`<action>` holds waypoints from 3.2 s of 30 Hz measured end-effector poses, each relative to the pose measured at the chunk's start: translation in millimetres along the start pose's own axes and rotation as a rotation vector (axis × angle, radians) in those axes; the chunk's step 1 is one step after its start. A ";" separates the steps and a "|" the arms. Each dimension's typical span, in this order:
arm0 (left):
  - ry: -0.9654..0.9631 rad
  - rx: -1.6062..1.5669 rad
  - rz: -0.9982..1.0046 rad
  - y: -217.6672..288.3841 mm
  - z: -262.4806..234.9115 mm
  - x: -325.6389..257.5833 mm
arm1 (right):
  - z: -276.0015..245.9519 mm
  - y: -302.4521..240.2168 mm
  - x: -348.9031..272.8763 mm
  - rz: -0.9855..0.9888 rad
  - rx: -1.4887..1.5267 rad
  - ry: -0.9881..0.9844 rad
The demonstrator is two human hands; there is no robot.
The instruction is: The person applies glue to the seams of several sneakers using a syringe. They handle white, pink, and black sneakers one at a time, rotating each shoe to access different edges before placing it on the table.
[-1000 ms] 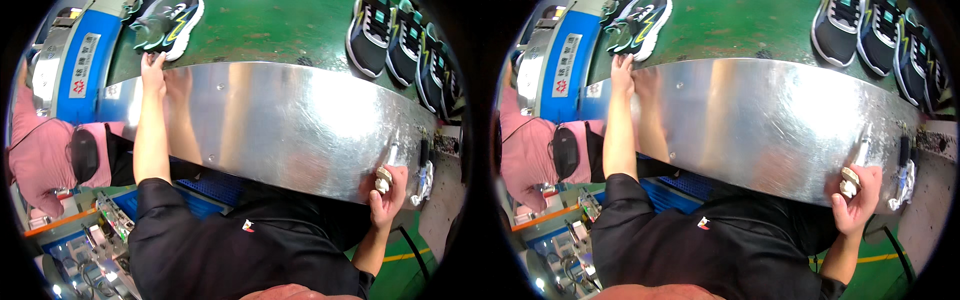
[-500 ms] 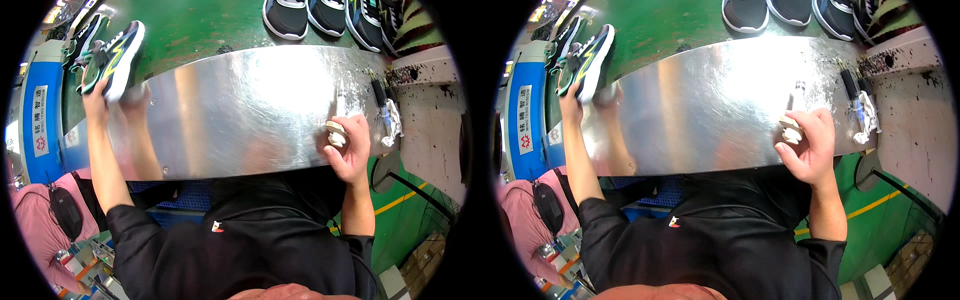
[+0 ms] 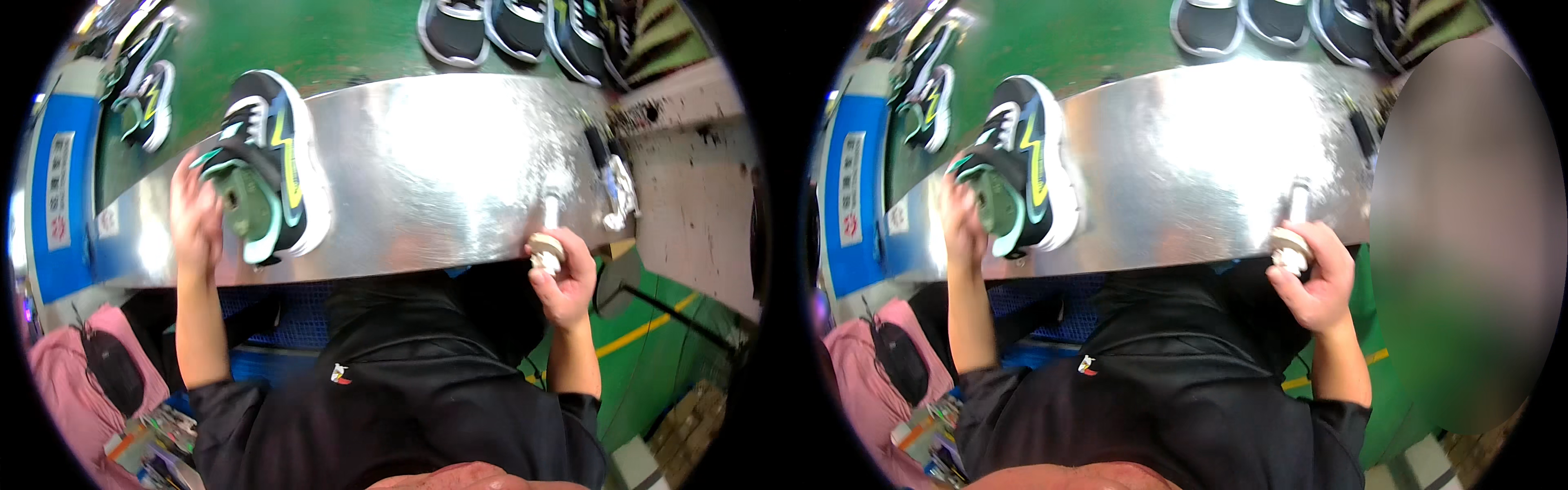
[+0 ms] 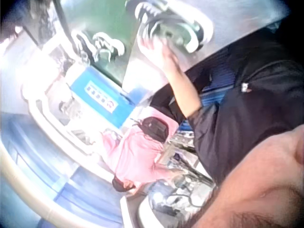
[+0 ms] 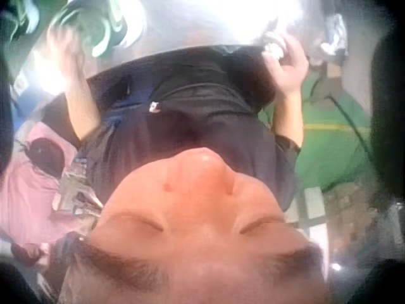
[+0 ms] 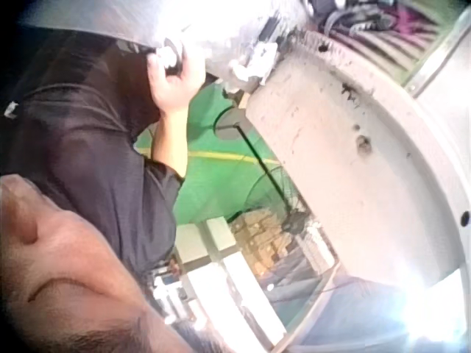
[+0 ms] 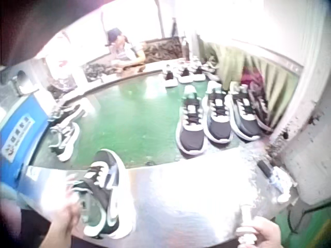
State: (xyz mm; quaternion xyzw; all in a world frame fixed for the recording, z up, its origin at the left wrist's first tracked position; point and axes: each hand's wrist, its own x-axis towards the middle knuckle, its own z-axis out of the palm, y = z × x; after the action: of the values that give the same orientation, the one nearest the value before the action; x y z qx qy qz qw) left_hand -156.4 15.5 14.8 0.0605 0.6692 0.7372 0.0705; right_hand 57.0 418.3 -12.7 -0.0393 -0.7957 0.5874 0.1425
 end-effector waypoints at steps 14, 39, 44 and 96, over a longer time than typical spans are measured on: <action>-0.253 -0.099 -0.182 25.5 73.5 102.9 | 5.0 -35.5 -15.7 0.061 0.164 0.000; -0.509 -0.684 -0.020 25.5 84.3 15.8 | 94.7 -154.2 134.1 -0.167 0.779 -0.654; -0.541 -0.644 0.025 26.1 83.3 14.8 | 98.2 -158.1 133.1 -0.173 0.714 -0.649; -0.309 -0.746 -0.075 9.1 86.2 37.2 | 73.7 -73.9 79.7 -0.020 0.673 -0.421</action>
State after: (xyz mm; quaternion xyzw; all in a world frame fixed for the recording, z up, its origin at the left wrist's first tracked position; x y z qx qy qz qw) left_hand -177.4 105.8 32.0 0.1163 0.3391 0.9087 0.2140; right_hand -31.6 345.8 51.8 0.1385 -0.5707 0.8093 -0.0130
